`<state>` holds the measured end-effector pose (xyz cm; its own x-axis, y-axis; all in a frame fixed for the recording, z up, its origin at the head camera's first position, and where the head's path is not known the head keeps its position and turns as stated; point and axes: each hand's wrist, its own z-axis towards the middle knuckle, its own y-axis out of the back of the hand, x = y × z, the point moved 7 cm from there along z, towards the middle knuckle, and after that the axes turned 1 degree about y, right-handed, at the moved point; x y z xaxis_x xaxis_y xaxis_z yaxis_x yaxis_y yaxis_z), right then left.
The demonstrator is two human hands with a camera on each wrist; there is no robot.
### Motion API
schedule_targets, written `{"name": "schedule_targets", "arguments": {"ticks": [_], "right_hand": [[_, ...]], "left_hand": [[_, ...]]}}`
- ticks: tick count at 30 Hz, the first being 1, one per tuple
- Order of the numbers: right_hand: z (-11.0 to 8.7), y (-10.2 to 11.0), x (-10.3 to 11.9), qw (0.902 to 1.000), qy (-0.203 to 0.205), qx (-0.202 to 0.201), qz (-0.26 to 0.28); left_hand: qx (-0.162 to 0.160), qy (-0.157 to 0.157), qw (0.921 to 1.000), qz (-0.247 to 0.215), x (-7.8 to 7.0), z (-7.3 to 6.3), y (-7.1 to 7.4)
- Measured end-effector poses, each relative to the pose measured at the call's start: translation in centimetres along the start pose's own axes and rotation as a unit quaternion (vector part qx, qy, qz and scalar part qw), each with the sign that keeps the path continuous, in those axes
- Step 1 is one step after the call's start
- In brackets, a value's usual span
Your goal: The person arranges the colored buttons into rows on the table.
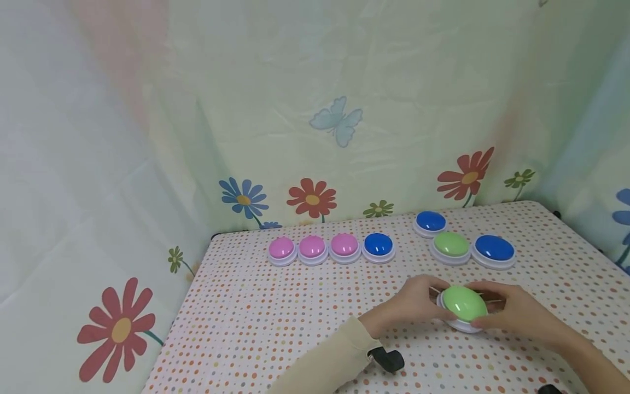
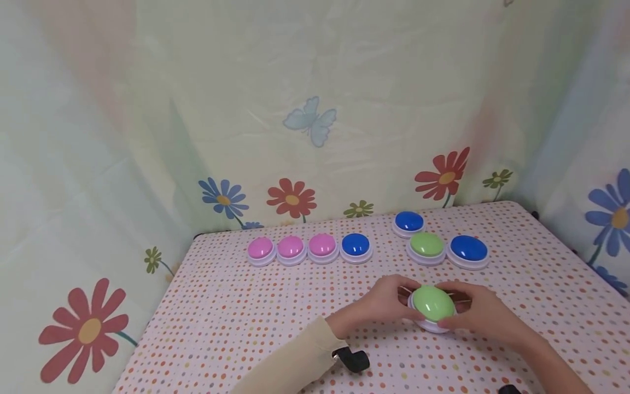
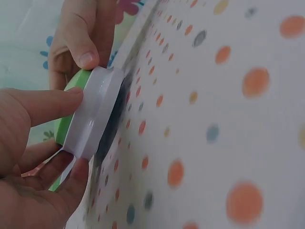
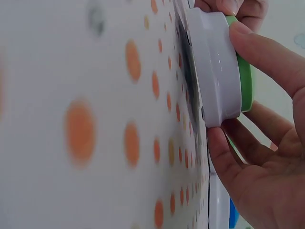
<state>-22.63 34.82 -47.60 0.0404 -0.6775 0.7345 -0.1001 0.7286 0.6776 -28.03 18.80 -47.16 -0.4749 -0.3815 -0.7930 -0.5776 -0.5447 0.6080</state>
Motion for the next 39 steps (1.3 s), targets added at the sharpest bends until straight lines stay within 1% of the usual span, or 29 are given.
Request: {"name": "schedule_targets", "arguments": {"ticks": [4, 8, 11, 15, 17, 19, 22, 25, 30, 36, 39], "right_hand": [[1.1, -0.7, 1.3, 1.0000, 0.008, 0.000, 0.001], [2.2, -1.4, 2.7, 0.9997, 0.026, 0.002, -0.005], [3.0, -1.9, 3.8, 0.9991, 0.041, 0.004, -0.004], [4.0, -2.7, 4.8, 0.9986, 0.052, 0.005, 0.003], [4.4, -3.0, 5.3, 0.9985, 0.055, 0.006, 0.004], [4.8, -3.4, 5.6, 0.9985, 0.054, 0.006, 0.002], [5.5, -3.9, 6.1, 0.9982, 0.057, 0.011, 0.013], [6.2, -4.5, 6.3, 0.9983, 0.054, 0.011, 0.018], [7.2, -5.2, 6.9, 0.9989, 0.044, 0.008, 0.012], [8.7, -6.1, 7.2, 0.9981, 0.052, 0.016, 0.027], [9.4, -6.6, 7.3, 0.9979, 0.060, 0.015, 0.022]], "left_hand": [[-0.010, -0.001, 1.0000, 0.000, 0.8, -0.5, 1.3], [-0.018, -0.009, 0.9997, -0.016, 1.6, -1.1, 2.6], [-0.025, -0.004, 0.9992, -0.032, 2.2, -1.6, 3.6], [-0.034, 0.005, 0.9989, -0.031, 3.0, -2.2, 4.9], [-0.036, 0.002, 0.9991, -0.023, 3.3, -2.4, 5.5], [-0.039, -0.002, 0.9991, -0.017, 3.7, -2.6, 6.0], [-0.047, -0.006, 0.9988, -0.012, 4.4, -2.8, 6.7], [-0.053, -0.004, 0.9984, -0.018, 5.0, -3.0, 7.3], [-0.055, 0.000, 0.9984, -0.015, 5.8, -3.2, 8.2], [-0.064, -0.011, 0.9978, -0.014, 6.9, -3.1, 9.2], [-0.063, -0.004, 0.9978, -0.021, 7.4, -3.4, 9.6]]}}
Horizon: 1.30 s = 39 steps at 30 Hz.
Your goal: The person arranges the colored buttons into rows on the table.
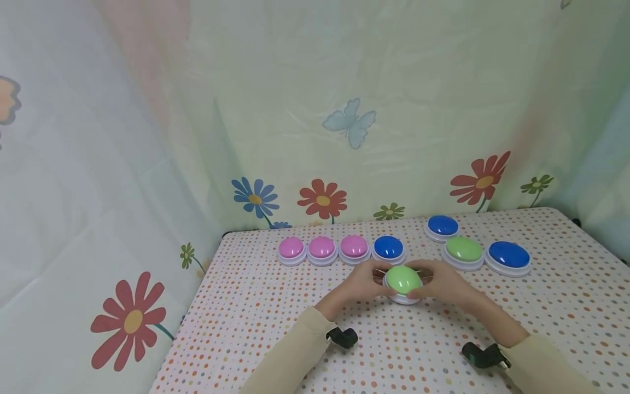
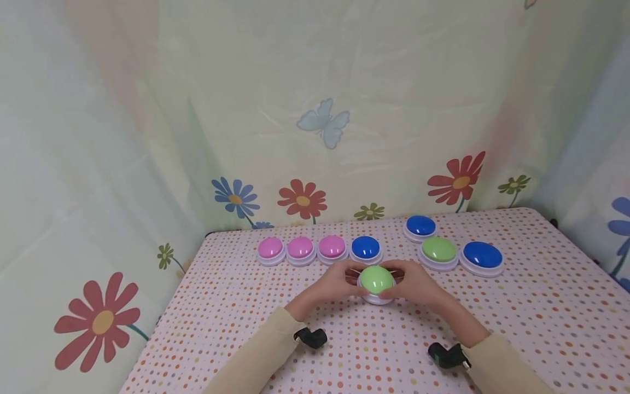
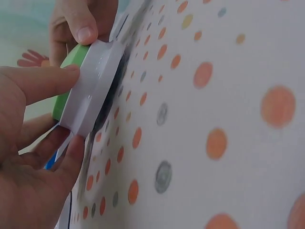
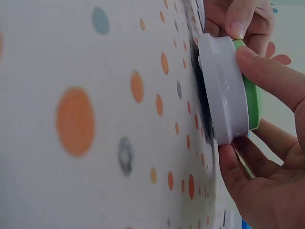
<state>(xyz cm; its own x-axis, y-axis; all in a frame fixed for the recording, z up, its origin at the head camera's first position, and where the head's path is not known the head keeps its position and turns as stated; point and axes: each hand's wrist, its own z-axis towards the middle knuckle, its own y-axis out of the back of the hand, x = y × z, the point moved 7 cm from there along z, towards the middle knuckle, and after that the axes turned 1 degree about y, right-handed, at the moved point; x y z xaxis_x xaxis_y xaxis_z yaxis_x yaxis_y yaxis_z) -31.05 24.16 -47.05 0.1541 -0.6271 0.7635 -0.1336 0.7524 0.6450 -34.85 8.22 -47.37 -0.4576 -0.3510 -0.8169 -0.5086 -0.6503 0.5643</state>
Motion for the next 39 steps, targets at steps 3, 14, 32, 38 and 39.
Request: {"name": "schedule_targets", "arguments": {"ticks": [3, 14, 32, 38, 39], "right_hand": [[0.4, -0.3, -0.1, 1.0000, 0.001, -0.002, -0.001], [0.9, -0.9, -0.3, 1.0000, -0.006, -0.006, 0.006], [1.9, -1.1, 0.3, 0.9995, -0.016, -0.009, 0.026], [2.0, -1.1, 0.0, 0.9995, -0.015, -0.003, 0.029], [2.0, -1.1, -0.1, 0.9995, -0.015, 0.000, 0.029]], "left_hand": [[0.003, 0.010, 0.9999, -0.008, 0.3, -0.1, 0.2], [0.011, 0.017, 0.9993, -0.031, 1.4, 0.0, 0.6], [0.039, 0.004, 0.9989, -0.026, 1.8, 0.5, 1.6], [0.029, 0.002, 0.9986, -0.043, 1.7, 0.4, 1.6], [0.027, 0.001, 0.9986, -0.047, 1.9, 0.4, 1.5]]}}
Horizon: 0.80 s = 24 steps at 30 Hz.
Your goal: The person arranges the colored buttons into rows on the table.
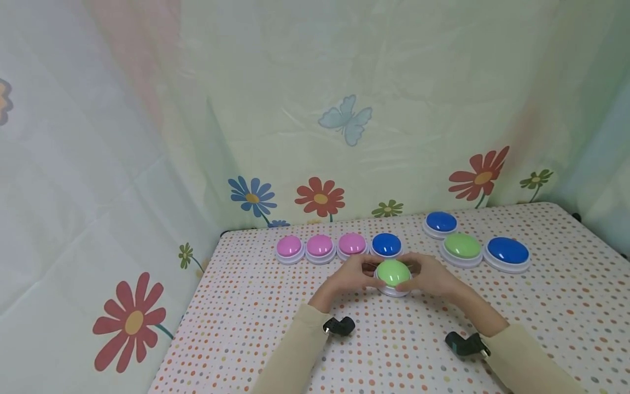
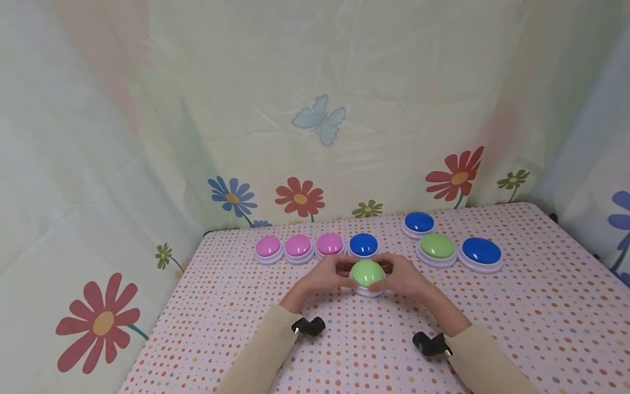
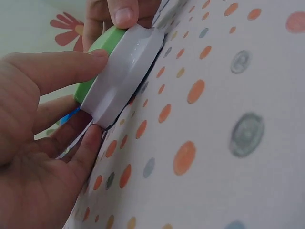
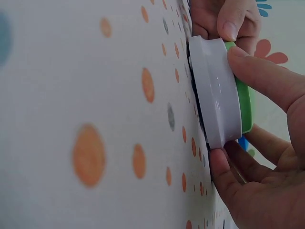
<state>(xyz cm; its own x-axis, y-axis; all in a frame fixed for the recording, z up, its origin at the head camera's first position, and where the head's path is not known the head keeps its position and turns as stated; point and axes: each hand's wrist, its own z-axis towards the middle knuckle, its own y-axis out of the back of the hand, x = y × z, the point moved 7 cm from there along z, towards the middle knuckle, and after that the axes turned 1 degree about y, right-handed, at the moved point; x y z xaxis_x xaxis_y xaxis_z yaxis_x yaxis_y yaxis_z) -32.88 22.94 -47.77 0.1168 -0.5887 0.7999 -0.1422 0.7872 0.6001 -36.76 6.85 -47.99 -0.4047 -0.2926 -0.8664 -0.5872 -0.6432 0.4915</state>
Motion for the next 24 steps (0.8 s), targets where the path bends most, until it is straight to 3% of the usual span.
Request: {"name": "schedule_targets", "arguments": {"ticks": [7, 24], "right_hand": [[-0.04, 0.19, 0.13, 0.9999, 0.008, -0.001, -0.007], [-0.26, -0.17, 0.56, 0.9999, 0.011, 0.000, -0.007]], "left_hand": [[-0.016, 0.000, 0.9998, -0.007, 0.40, -0.02, 0.01], [-0.011, 0.017, 0.9998, 0.001, 0.54, -0.20, 0.15]]}}
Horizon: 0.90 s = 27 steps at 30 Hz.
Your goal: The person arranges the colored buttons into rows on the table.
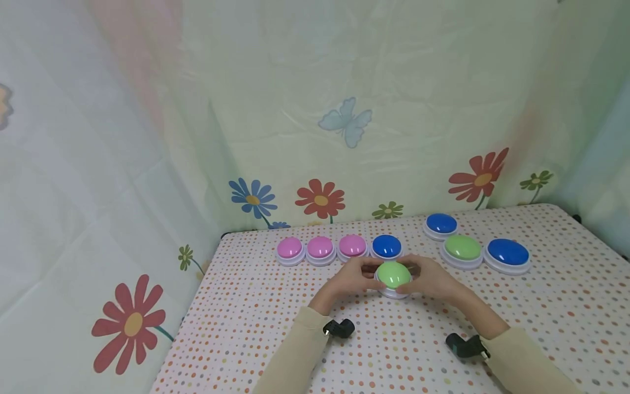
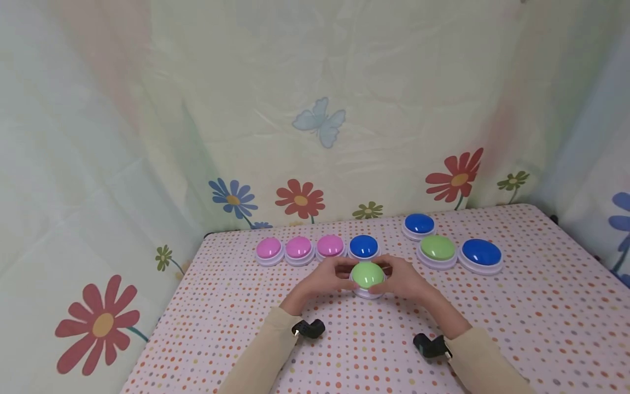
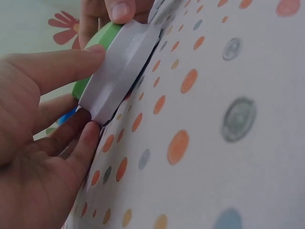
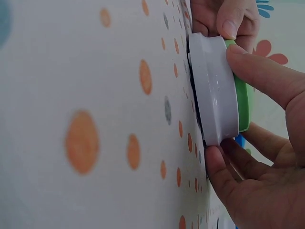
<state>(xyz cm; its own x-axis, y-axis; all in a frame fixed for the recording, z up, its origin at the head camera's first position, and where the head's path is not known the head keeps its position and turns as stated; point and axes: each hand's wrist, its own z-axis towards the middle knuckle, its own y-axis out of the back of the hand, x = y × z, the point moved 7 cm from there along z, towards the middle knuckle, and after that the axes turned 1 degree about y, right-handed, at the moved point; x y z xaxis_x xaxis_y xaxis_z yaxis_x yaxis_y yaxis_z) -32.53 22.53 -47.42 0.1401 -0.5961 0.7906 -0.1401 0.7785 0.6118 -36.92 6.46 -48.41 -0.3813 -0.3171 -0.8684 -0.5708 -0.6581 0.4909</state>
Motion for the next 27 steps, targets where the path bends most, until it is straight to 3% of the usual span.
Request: {"name": "schedule_targets", "arguments": {"ticks": [6, 11, 16, 20, 27], "right_hand": [[0.0, 0.3, 0.2, 1.0000, 0.008, -0.001, -0.001], [-0.1, 0.2, 0.1, 0.9999, 0.013, 0.004, 0.000], [-0.2, 1.0, 0.2, 0.9999, 0.005, 0.009, -0.010], [-0.6, 2.9, 0.3, 0.9999, -0.006, -0.008, -0.012], [-1.1, 7.8, 0.5, 0.9961, -0.021, -0.065, -0.057]], "left_hand": [[-0.005, 0.008, 0.9999, -0.004, -0.1, 0.0, 0.0], [0.011, 0.008, 0.9999, -0.001, -0.1, 0.0, 0.1], [-0.017, 0.029, 0.9993, -0.013, -0.5, -0.4, 1.7], [-0.029, 0.033, 0.9988, -0.021, -1.6, -0.4, 2.7], [0.005, 0.018, 0.9991, 0.037, -5.4, 2.1, 1.6]]}}
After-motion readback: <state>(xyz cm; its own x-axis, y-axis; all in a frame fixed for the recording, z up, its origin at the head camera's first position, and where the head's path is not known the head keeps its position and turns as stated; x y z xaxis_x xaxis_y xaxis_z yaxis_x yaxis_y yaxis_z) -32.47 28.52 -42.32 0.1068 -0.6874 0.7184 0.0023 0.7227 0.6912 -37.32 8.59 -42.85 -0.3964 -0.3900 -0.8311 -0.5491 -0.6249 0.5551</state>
